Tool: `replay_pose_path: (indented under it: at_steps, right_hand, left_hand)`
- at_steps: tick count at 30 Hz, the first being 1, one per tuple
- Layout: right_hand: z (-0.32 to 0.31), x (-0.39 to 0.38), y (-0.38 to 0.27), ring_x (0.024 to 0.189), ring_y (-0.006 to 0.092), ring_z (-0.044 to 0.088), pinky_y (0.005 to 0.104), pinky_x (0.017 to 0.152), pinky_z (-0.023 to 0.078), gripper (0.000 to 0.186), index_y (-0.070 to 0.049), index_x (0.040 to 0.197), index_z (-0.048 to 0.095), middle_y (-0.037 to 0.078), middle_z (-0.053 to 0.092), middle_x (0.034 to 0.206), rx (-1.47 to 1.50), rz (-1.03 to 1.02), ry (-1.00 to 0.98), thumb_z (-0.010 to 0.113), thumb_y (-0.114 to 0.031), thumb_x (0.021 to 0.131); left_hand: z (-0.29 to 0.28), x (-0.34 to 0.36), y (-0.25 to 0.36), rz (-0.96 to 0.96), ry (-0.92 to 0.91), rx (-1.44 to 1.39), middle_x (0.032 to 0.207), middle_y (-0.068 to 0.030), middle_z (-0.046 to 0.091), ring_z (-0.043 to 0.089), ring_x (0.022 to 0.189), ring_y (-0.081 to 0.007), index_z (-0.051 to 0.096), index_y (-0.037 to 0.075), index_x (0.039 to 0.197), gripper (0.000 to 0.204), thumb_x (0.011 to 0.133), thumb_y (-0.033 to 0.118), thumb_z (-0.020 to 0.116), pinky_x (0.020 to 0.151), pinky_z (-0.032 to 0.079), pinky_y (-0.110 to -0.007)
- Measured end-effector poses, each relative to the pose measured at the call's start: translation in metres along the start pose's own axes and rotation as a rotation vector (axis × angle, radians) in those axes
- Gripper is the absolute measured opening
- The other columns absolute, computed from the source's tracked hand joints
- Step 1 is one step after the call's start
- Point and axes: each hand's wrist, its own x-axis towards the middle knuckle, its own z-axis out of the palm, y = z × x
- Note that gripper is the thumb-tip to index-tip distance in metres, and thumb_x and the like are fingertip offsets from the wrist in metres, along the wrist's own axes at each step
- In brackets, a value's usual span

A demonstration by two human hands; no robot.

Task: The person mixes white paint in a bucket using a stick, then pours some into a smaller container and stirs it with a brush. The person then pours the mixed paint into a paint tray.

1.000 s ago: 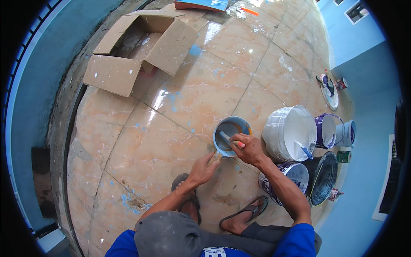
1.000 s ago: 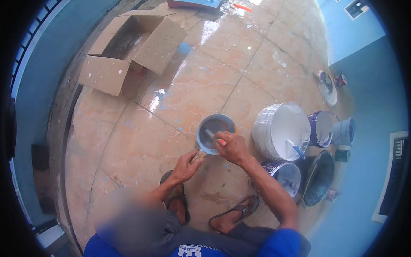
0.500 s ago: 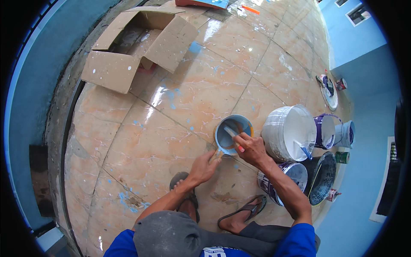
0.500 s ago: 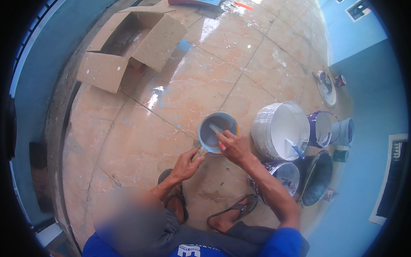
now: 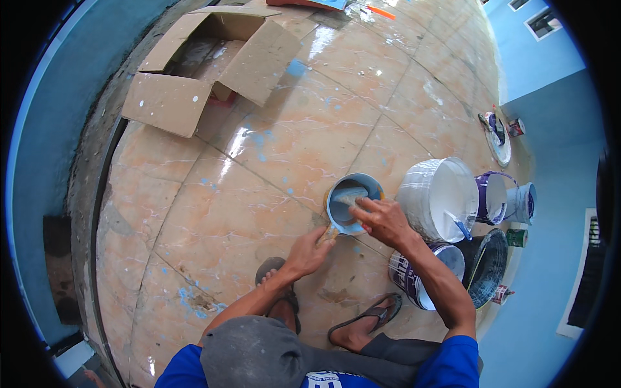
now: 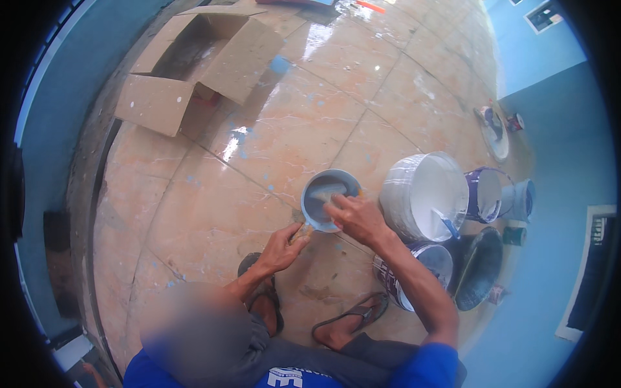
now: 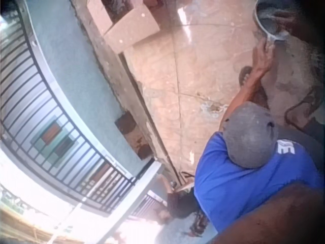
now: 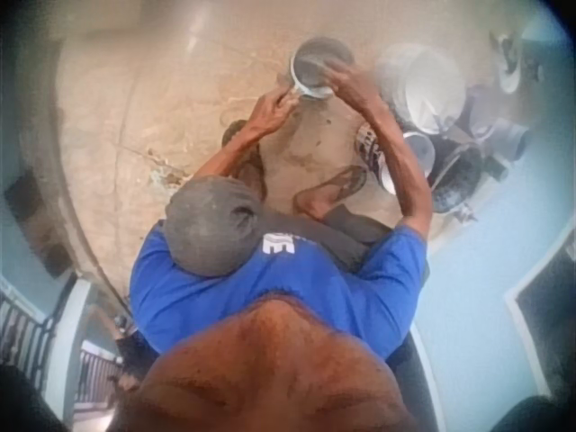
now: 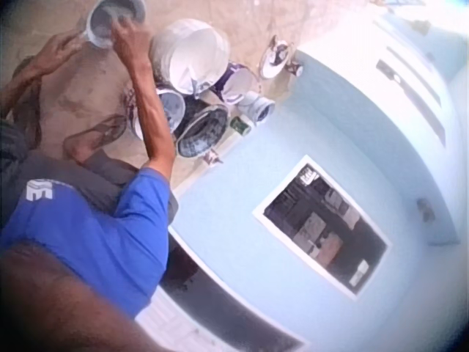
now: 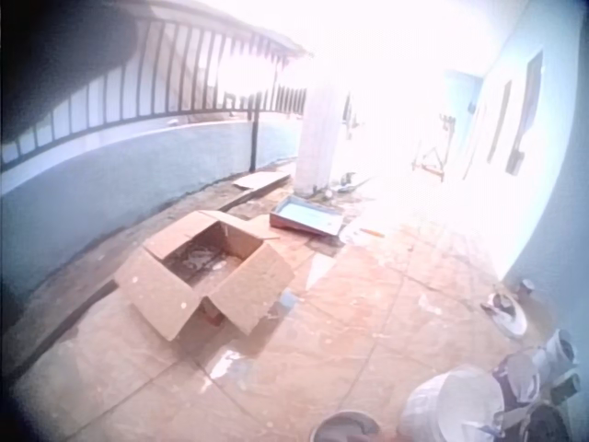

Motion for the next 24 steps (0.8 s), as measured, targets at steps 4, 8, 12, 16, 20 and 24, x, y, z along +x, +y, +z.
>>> replay_pose_path:
  at_steps: [4,8,12,16,20,24]
  right_hand:
    - [0.012,-0.008,0.013,0.083,0.0310,0.073,0.0452,0.071,0.057,0.027,-0.016,0.110,0.068,0.007,0.070,0.100,0.090,0.160,0.064,0.075,-0.014,0.085]
    - [0.020,-0.008,0.003,0.079,0.0341,0.073,0.0447,0.070,0.057,0.020,-0.013,0.108,0.072,0.011,0.073,0.090,0.215,0.369,0.110,0.075,-0.015,0.088]
    - [0.011,-0.002,-0.012,0.080,0.0347,0.073,0.0426,0.070,0.058,0.020,-0.010,0.106,0.073,0.012,0.076,0.088,0.480,0.557,0.067,0.075,-0.015,0.087]
    - [0.012,0.000,-0.007,0.074,0.0345,0.071,0.0479,0.068,0.057,0.026,-0.014,0.112,0.070,0.012,0.071,0.087,0.368,0.279,0.175,0.075,-0.012,0.086]
    - [0.009,-0.001,0.001,0.069,0.0342,0.069,0.0476,0.065,0.056,0.025,-0.014,0.110,0.069,0.011,0.069,0.086,0.072,0.065,0.199,0.073,-0.010,0.086]
    - [0.020,-0.010,-0.004,0.070,0.0363,0.070,0.0484,0.064,0.056,0.020,-0.013,0.105,0.068,0.012,0.069,0.085,0.063,0.288,0.124,0.073,-0.013,0.086]
  left_hand:
    - [-0.001,0.001,0.005,-0.008,-0.004,0.023,0.101,-0.0203,0.074,0.066,0.085,-0.0203,0.065,-0.004,0.131,0.042,0.098,0.021,0.069,0.078,0.053,-0.037]
    - [0.006,-0.002,-0.002,0.025,0.033,0.068,0.102,-0.0228,0.074,0.068,0.085,-0.0221,0.066,-0.004,0.131,0.042,0.097,0.022,0.070,0.079,0.053,-0.037]
    - [0.010,-0.004,-0.004,0.031,0.025,0.092,0.101,-0.0266,0.073,0.069,0.090,-0.0317,0.065,-0.003,0.131,0.044,0.096,0.025,0.070,0.081,0.053,-0.042]
    - [0.009,-0.005,-0.001,0.023,0.026,0.049,0.101,-0.0323,0.070,0.070,0.097,-0.0487,0.065,0.000,0.129,0.046,0.095,0.030,0.069,0.082,0.053,-0.051]
    - [0.008,-0.005,0.003,0.045,0.060,0.024,0.099,-0.0319,0.070,0.069,0.094,-0.0496,0.066,0.000,0.127,0.044,0.096,0.031,0.068,0.081,0.053,-0.051]
    - [0.006,-0.005,0.008,-0.002,0.050,0.058,0.099,-0.0314,0.070,0.068,0.094,-0.0498,0.066,0.001,0.126,0.041,0.095,0.029,0.068,0.081,0.053,-0.051]
